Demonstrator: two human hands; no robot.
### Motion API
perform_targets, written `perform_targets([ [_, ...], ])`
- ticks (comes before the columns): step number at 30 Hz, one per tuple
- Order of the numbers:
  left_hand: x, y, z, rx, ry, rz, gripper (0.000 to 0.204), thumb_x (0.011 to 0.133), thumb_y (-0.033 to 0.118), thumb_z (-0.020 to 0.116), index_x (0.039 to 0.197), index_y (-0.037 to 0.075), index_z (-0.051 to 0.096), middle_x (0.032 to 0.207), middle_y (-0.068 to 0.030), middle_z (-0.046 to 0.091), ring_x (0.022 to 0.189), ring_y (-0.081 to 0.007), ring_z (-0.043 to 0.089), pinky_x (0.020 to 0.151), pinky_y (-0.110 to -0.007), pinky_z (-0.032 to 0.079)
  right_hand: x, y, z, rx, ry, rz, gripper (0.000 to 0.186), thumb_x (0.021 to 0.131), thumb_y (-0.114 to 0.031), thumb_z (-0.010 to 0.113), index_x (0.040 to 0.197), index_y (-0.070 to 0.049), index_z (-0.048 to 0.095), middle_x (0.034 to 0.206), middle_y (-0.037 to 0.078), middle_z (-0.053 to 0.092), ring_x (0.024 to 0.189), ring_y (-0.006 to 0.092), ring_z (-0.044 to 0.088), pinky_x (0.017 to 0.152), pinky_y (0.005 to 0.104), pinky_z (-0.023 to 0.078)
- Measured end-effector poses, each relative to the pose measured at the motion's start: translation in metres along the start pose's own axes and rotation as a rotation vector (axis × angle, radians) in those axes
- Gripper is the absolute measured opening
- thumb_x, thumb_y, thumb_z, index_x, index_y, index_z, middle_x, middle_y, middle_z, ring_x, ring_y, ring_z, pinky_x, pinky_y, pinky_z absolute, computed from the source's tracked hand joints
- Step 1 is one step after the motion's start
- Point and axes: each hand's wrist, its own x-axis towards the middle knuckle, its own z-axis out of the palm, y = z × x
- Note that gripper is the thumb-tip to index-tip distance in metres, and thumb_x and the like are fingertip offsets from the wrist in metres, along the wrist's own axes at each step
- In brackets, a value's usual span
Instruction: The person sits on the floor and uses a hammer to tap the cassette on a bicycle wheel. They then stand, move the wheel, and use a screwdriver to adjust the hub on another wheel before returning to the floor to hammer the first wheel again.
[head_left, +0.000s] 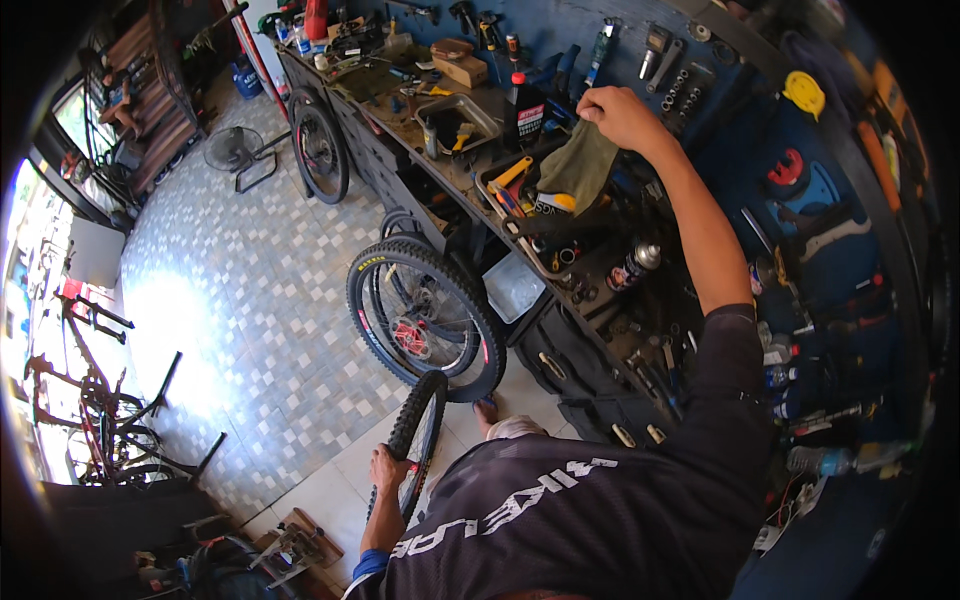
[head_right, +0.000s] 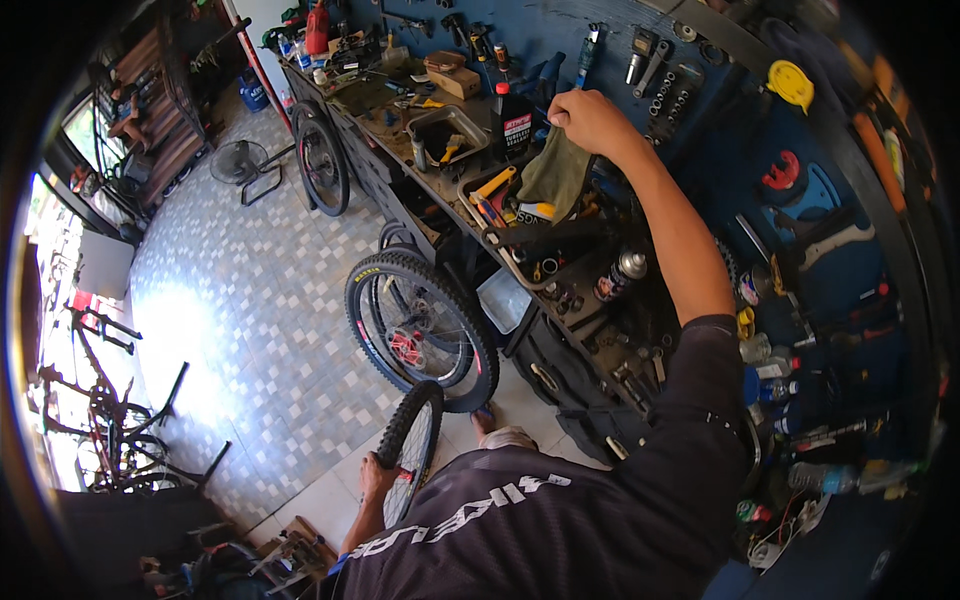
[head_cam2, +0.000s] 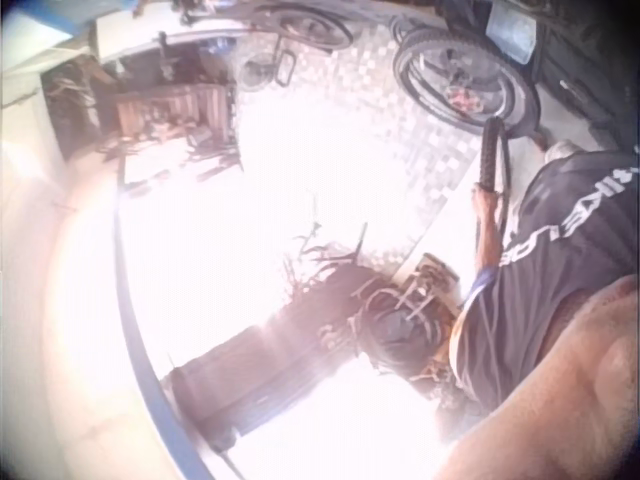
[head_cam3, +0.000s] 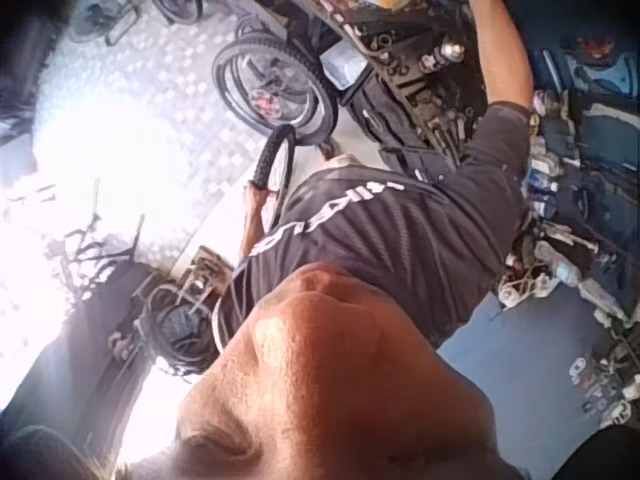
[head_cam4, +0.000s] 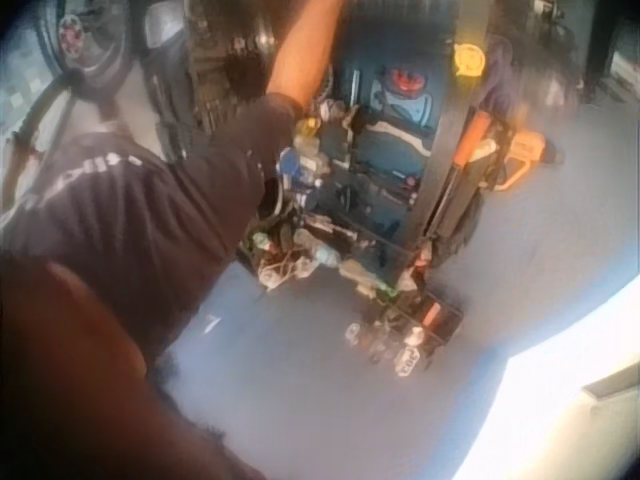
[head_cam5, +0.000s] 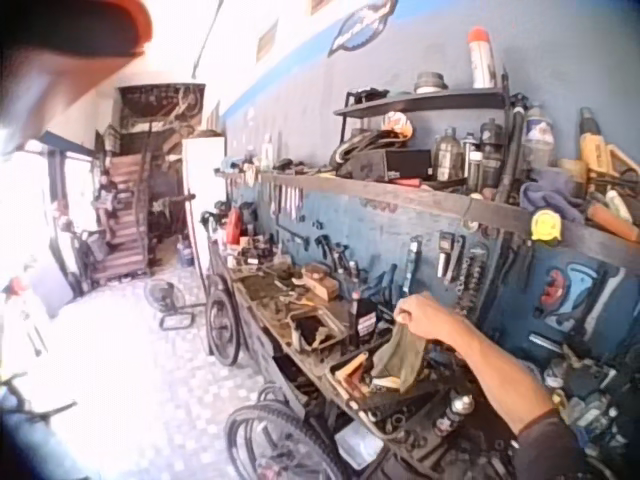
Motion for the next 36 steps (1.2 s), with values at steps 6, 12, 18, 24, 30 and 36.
perform_targets([
  [6, -0.026, -0.021, 0.002, 0.038, -0.056, 0.085, 0.065, 0.071, 0.028, 0.085, 0.122, 0.005, 0.053, 0.120, -0.0227, 0.064, 0.113, -0.0429, 0.066, 0.095, -0.054, 0.054, -0.159, -0.123, -0.037, -0.328, 0.115, 0.128, 0.045, 0.087, -0.041, 0.078, 0.117, -0.007, 0.069, 0.100, 0.019, 0.076, 0.101, 0.0409, 0.071, 0.088, 0.0501, 0.056],
  [12, -0.069, -0.080, 0.011, -0.056, -0.017, 0.242, 0.070, 0.070, 0.037, 0.087, 0.122, 0.005, 0.053, 0.109, -0.0256, 0.071, 0.105, -0.0449, 0.069, 0.088, -0.053, 0.055, -0.353, -0.158, 0.010, -0.504, -0.448, 0.318, 0.050, 0.078, -0.047, 0.085, 0.097, -0.001, 0.078, 0.101, 0.023, 0.075, 0.099, 0.0392, 0.074, 0.085, 0.0490, 0.058],
  [18, -0.090, -0.113, -0.001, -0.097, -0.028, 0.353, 0.072, 0.069, 0.038, 0.088, 0.125, 0.003, 0.056, 0.103, -0.0291, 0.073, 0.101, -0.0475, 0.070, 0.085, -0.053, 0.055, -0.510, -0.115, 0.115, 0.411, -0.513, 0.656, 0.058, 0.092, -0.056, 0.074, 0.096, 0.002, 0.079, 0.087, 0.008, 0.077, 0.082, 0.0188, 0.070, 0.078, 0.0348, 0.053],
  [24, -0.168, -0.065, -0.106, -0.125, 0.082, 0.493, 0.071, 0.067, 0.037, 0.086, 0.124, 0.001, 0.062, 0.099, -0.0255, 0.074, 0.095, -0.0440, 0.073, 0.084, -0.050, 0.056, -0.611, -0.165, 0.169, 1.315, 0.007, 0.918, 0.049, 0.096, -0.047, 0.075, 0.106, 0.000, 0.076, 0.100, 0.007, 0.076, 0.090, 0.0158, 0.070, 0.085, 0.0307, 0.054],
  [30, -0.266, -0.047, -0.279, -0.547, -0.107, 0.718, 0.049, 0.071, 0.021, 0.087, 0.109, -0.001, 0.064, 0.086, -0.0056, 0.069, 0.074, -0.0145, 0.063, 0.067, -0.032, 0.051, -0.639, -0.179, 0.219, 1.937, 0.477, 0.744, 0.030, 0.101, -0.021, 0.063, 0.117, 0.003, 0.070, 0.113, 0.014, 0.074, 0.101, 0.0219, 0.072, 0.093, 0.0337, 0.056],
  [36, -0.349, -0.048, -0.366, -0.880, 0.132, 0.960, 0.088, 0.071, 0.039, 0.091, 0.134, -0.010, 0.054, 0.103, -0.0162, 0.072, 0.082, -0.0239, 0.073, 0.079, -0.035, 0.061, -0.644, -0.179, 0.200, 1.881, 0.696, 0.567, 0.019, 0.097, -0.022, 0.068, 0.105, -0.008, 0.059, 0.090, 0.009, 0.067, 0.093, 0.0273, 0.074, 0.085, 0.0376, 0.060],
])
